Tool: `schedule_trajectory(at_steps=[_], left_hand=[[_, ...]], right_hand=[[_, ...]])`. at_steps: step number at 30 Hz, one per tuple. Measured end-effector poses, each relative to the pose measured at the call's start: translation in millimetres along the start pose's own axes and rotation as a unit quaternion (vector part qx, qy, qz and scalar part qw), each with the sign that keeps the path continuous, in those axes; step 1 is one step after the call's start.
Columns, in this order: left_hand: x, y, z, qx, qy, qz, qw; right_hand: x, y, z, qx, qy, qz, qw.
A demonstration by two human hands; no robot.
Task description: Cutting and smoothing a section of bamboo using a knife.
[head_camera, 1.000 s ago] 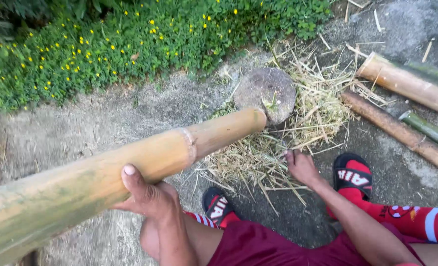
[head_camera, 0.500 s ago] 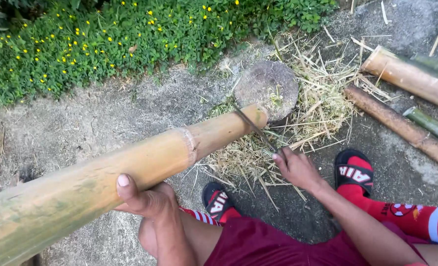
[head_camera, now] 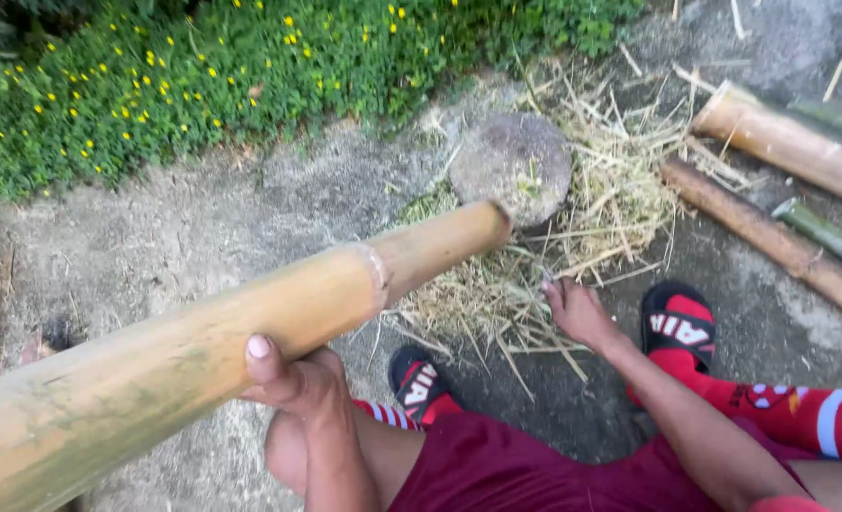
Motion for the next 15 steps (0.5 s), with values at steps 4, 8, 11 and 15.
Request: schedule_trajectory(at_steps=[4, 8, 11, 15], left_hand=[[6.8, 4.8, 9.6, 0.003, -0.015, -0.034, 0.999], [5.8, 4.1, -2.7, 0.012, -0.024, -0.001, 1.0], [1.7, 1.8, 5.8, 0.009, -0.013, -0.016, 1.0], [9.1, 8.9, 1.2, -0.014, -0.022, -0.028, 0.999]], right_hand=[[-28.3, 25.9, -11.3, -0.074, 0.034, 0.026, 0.996], [-11.6, 3.7, 4.0, -0.042, 0.008, -0.051, 0.998], [-1.5, -9.3, 1.1, -0.014, 0.007, -0.02, 1.0], [-50.8, 33.2, -17.4, -0.056, 0.041, -0.085, 0.994]])
Point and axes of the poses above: each hand's wrist, its own y-axis away from the middle knuckle, its own z-axis out of the palm, x = y × z, the point moved 4 cm from there along -y, towards the middle knuckle, and after that the axes turned 11 degrees about y, right-handed, at the moved point
